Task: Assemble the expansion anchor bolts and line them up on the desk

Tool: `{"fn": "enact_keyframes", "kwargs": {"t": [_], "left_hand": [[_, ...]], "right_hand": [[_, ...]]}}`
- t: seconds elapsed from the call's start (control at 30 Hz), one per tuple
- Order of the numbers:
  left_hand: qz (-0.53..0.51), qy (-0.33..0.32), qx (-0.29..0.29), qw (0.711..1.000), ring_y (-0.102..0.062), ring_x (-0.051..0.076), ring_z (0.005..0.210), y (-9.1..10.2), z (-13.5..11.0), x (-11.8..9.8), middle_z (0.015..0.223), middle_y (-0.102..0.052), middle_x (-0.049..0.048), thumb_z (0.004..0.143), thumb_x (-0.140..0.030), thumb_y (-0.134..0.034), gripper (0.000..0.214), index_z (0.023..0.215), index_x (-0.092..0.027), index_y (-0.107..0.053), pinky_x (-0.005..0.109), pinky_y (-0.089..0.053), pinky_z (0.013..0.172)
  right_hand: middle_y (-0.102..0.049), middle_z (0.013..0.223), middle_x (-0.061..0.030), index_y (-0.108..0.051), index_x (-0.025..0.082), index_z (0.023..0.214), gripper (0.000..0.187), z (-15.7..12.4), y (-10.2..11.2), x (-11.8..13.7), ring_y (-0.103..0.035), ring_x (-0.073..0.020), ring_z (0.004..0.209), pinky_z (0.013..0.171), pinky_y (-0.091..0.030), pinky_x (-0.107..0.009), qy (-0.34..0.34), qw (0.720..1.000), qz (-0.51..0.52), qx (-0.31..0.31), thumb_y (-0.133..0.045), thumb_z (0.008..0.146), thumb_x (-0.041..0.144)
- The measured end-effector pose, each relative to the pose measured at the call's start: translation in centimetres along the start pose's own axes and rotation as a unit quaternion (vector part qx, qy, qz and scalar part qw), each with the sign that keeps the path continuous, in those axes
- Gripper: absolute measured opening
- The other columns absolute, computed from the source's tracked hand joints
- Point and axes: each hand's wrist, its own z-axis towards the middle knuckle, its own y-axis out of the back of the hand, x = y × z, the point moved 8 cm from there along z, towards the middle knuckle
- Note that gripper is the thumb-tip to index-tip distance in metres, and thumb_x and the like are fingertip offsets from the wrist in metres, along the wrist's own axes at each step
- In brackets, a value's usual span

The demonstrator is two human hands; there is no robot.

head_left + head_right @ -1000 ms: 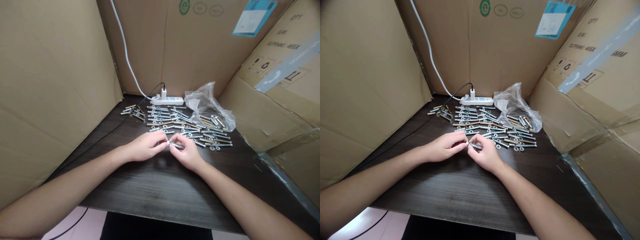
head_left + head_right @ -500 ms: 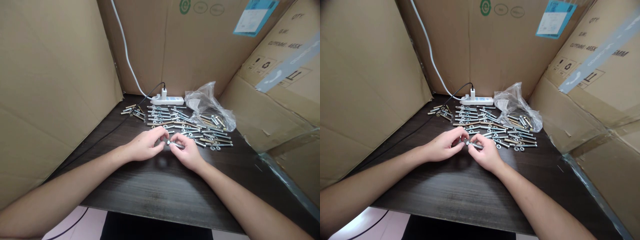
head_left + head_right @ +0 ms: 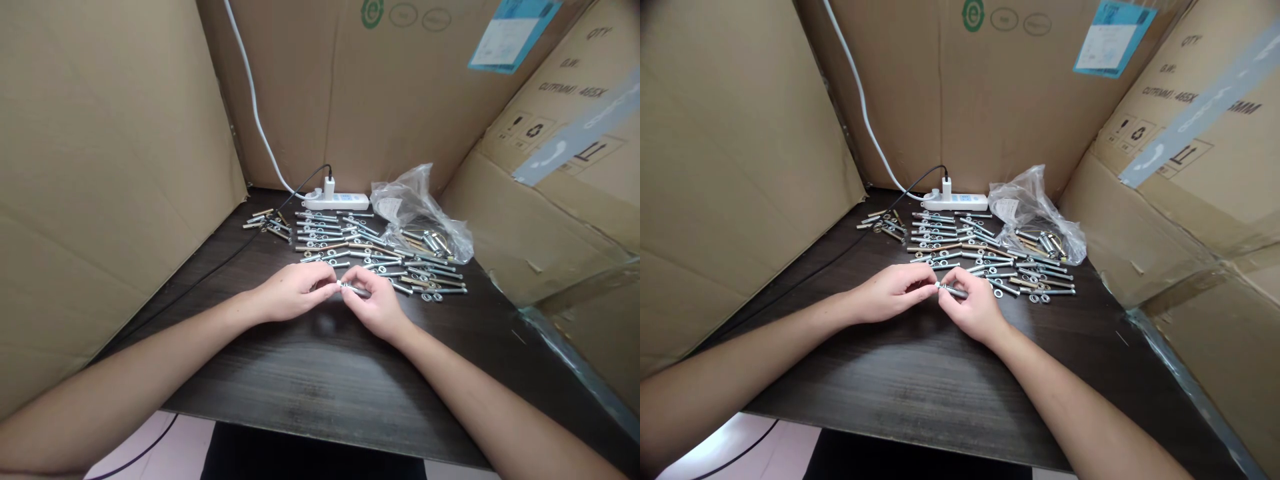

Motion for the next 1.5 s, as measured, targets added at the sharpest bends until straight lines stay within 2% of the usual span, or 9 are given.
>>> {"fn": "enact_keyframes", "kwargs": {"t": [0.17, 0.33, 0.47, 0.67, 0.9, 1.2, 1.37, 1.5], "left_hand": [[-0.005, -0.013, -0.008, 1.000, -0.050, 0.013, 0.071, 0.2, -0.2, -0.4, 0.083, -0.056, -0.0004, 0.090, -0.028, -0.049, 0.014, 0.099, -0.019, -0.053, 0.024, -0.040, 0.064], [0.006, -0.007, -0.016, 1.000, -0.049, 0.012, 0.070, 0.3, -0.3, -0.4, 0.084, -0.055, -0.0011, 0.087, -0.020, -0.047, 0.013, 0.100, -0.020, -0.051, 0.023, -0.039, 0.063], [0.015, 0.001, -0.017, 1.000, -0.050, 0.013, 0.074, 0.4, -0.2, -0.3, 0.085, -0.057, 0.0000, 0.092, -0.022, -0.041, 0.013, 0.093, -0.018, -0.053, 0.024, -0.039, 0.067], [0.003, -0.024, 0.028, 0.999, -0.046, 0.012, 0.066, -0.4, 0.0, -0.2, 0.071, -0.053, -0.0002, 0.098, -0.036, -0.031, 0.038, 0.072, -0.016, -0.050, 0.024, -0.037, 0.065], [0.003, -0.020, 0.054, 0.998, -0.047, 0.012, 0.067, -0.9, 0.0, -0.2, 0.072, -0.055, -0.0002, 0.098, -0.037, -0.033, 0.037, 0.074, -0.016, -0.052, 0.024, -0.036, 0.064], [-0.007, -0.008, 0.032, 0.999, -0.047, 0.012, 0.069, -0.4, -0.1, -0.4, 0.080, -0.054, -0.0017, 0.090, -0.029, -0.050, 0.012, 0.094, -0.018, -0.052, 0.023, -0.036, 0.062], [0.000, -0.008, 0.029, 1.000, -0.048, 0.013, 0.071, -0.3, -0.3, -0.6, 0.084, -0.056, -0.0007, 0.090, -0.029, -0.048, 0.013, 0.096, -0.018, -0.052, 0.024, -0.038, 0.064], [-0.006, -0.025, 0.041, 0.999, -0.050, 0.013, 0.075, -0.6, -0.2, -0.6, 0.083, -0.056, 0.0004, 0.096, -0.033, -0.037, 0.023, 0.087, -0.017, -0.052, 0.025, -0.039, 0.068]], "right_hand": [[-0.043, 0.053, 0.0068, -0.052, 0.019, 0.076, 0.007, 0.1, 0.0, -0.2, -0.036, -0.0085, 0.048, 0.049, -0.028, -0.022, -0.005, 1.000, 0.020, 0.004, -0.055, 0.078, 0.025], [-0.042, 0.053, 0.0072, -0.052, 0.019, 0.077, 0.006, 0.0, -0.1, -0.1, -0.035, -0.0083, 0.048, 0.049, -0.028, -0.022, -0.002, 1.000, 0.029, 0.008, -0.054, 0.079, 0.024], [-0.040, 0.051, 0.0076, -0.052, 0.019, 0.075, 0.006, 0.0, -0.1, -0.1, -0.035, -0.0085, 0.047, 0.049, -0.028, -0.022, -0.009, 1.000, 0.019, 0.008, -0.055, 0.078, 0.024], [-0.046, 0.053, 0.0057, -0.052, 0.019, 0.072, 0.009, -0.1, -0.2, 0.0, -0.039, -0.0092, 0.050, 0.051, -0.031, -0.023, -0.003, 1.000, 0.014, 0.019, -0.055, 0.078, 0.025], [-0.046, 0.055, 0.0052, -0.052, 0.018, 0.072, 0.010, 0.0, -0.2, -0.2, -0.039, -0.0095, 0.051, 0.052, -0.031, -0.023, 0.001, 1.000, 0.015, 0.021, -0.055, 0.078, 0.025], [-0.050, 0.058, 0.0043, -0.050, 0.018, 0.070, 0.010, 0.2, 0.2, -0.4, -0.040, -0.0091, 0.051, 0.052, -0.031, -0.023, -0.008, 0.999, 0.037, 0.011, -0.055, 0.075, 0.025], [-0.048, 0.056, 0.0051, -0.051, 0.019, 0.070, 0.009, 0.1, 0.1, 0.0, -0.040, -0.0091, 0.051, 0.052, -0.031, -0.023, 0.000, 0.999, 0.039, 0.010, -0.055, 0.076, 0.025], [-0.045, 0.055, 0.0057, -0.051, 0.019, 0.071, 0.010, 0.1, 0.1, -0.1, -0.038, -0.0092, 0.050, 0.052, -0.030, -0.023, 0.001, 0.999, 0.032, 0.011, -0.056, 0.077, 0.025]]}}
